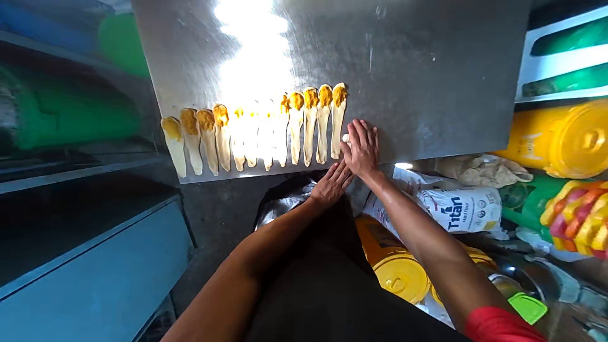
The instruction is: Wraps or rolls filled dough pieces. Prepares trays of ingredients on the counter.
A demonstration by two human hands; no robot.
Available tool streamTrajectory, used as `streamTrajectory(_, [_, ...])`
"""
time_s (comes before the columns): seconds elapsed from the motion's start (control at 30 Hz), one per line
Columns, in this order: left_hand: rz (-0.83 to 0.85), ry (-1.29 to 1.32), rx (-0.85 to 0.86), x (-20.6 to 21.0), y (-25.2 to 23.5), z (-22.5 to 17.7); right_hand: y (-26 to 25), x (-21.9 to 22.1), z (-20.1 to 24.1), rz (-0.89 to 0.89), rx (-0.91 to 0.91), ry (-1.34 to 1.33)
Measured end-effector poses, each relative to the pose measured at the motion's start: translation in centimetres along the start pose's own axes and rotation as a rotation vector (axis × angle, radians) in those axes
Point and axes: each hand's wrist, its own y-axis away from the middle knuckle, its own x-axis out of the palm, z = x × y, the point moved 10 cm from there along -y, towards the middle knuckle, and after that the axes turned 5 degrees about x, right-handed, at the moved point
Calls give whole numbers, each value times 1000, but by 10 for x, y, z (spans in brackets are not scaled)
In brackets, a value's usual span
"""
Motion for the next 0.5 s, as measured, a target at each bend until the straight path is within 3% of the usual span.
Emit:
streamTrajectory(0.13, [-66, 2, 65, -13, 5, 2, -51, -7, -13, -161, 66, 26])
streamTrajectory(0.23, [-222, 273, 69, -53, 36, 16, -18, 5, -6, -99, 26, -15])
streamTrajectory(0.37, [-407, 614, -330, -96, 91, 81, 82, 12, 12, -64, -64, -124])
streamTrajectory(0.5, [-507, 817, -586, -107, 113, 118, 96, -10, 11, -177, 36, -117])
